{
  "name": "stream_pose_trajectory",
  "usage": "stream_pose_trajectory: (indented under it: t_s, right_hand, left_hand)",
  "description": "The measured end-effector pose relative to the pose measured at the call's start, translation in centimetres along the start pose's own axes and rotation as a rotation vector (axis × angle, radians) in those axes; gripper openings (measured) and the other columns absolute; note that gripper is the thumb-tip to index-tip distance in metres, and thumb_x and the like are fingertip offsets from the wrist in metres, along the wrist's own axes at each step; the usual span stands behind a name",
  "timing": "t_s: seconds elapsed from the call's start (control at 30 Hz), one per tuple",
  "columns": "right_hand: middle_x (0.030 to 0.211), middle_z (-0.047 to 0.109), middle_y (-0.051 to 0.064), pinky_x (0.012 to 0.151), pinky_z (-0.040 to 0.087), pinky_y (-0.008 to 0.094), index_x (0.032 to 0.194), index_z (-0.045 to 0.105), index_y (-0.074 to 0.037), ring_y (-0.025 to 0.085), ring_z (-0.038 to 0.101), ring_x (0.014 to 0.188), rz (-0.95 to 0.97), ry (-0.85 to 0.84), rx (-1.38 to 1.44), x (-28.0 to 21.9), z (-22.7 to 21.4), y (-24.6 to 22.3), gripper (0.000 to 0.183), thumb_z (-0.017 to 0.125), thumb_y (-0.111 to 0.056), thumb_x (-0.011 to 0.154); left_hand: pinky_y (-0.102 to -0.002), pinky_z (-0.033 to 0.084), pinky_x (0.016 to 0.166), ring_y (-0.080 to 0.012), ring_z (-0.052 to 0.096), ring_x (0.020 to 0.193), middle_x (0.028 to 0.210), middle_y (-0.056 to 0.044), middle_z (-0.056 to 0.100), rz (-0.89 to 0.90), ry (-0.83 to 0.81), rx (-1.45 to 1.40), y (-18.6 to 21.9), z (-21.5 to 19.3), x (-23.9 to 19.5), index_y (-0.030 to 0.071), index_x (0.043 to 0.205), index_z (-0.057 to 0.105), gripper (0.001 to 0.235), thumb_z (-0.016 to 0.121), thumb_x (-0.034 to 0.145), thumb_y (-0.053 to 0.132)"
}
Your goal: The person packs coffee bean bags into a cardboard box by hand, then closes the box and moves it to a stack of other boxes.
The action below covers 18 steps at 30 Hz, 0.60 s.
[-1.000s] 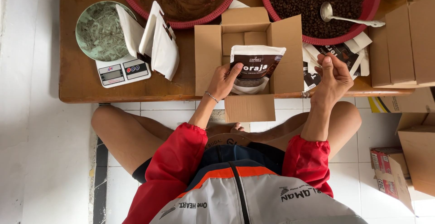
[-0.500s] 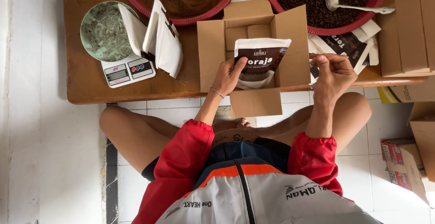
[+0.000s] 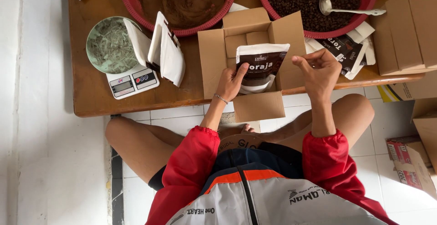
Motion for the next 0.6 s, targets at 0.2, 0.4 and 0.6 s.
stream_pose_trajectory:
  t_s: [0.2, 0.4, 0.6]
  right_hand:
    - [0.085, 0.073, 0.014, 0.074, 0.058, 0.027, 0.1, 0.066, 0.0, 0.019, 0.074, 0.08, -0.018, -0.127, -0.061, 2.3, 2.5, -2.8, 0.01, 0.072, -0.005, 0.106]
    - [0.124, 0.062, 0.026, 0.083, 0.057, 0.045, 0.132, 0.052, 0.004, 0.036, 0.067, 0.104, -0.252, -0.208, -0.043, 2.3, 3.5, -2.7, 0.024, 0.041, -0.007, 0.115]
    - [0.115, 0.059, 0.018, 0.097, 0.045, 0.049, 0.13, 0.057, 0.0, 0.033, 0.052, 0.112, -0.055, -0.228, 0.061, 0.9, 5.8, 0.6, 0.031, 0.037, -0.017, 0.114]
  left_hand:
    - [-0.031, 0.044, 0.059, -0.0118, 0.051, 0.064, 0.055, -0.003, 0.049, -0.017, -0.006, 0.007, 3.2, -0.3, -0.2, 0.009, 0.066, 0.055, 0.058, 0.051, 0.105, 0.052]
    - [-0.031, 0.042, 0.058, -0.0136, 0.049, 0.061, 0.053, -0.002, 0.046, -0.028, -0.01, 0.026, 3.7, -0.1, -0.3, 0.01, 0.065, 0.052, 0.06, 0.047, 0.105, 0.054]
    - [-0.03, 0.041, 0.056, -0.0123, 0.046, 0.059, 0.052, -0.003, 0.042, 0.005, -0.001, 0.06, 2.0, -0.4, 0.0, 0.01, 0.064, 0.048, 0.06, 0.047, 0.106, 0.052]
Point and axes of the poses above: each hand's wrist, its own x-axis towards the middle knuckle, its own z-axis out of the palm, y = z × x, the point moved 2 cm from there along x, towards the middle knuckle
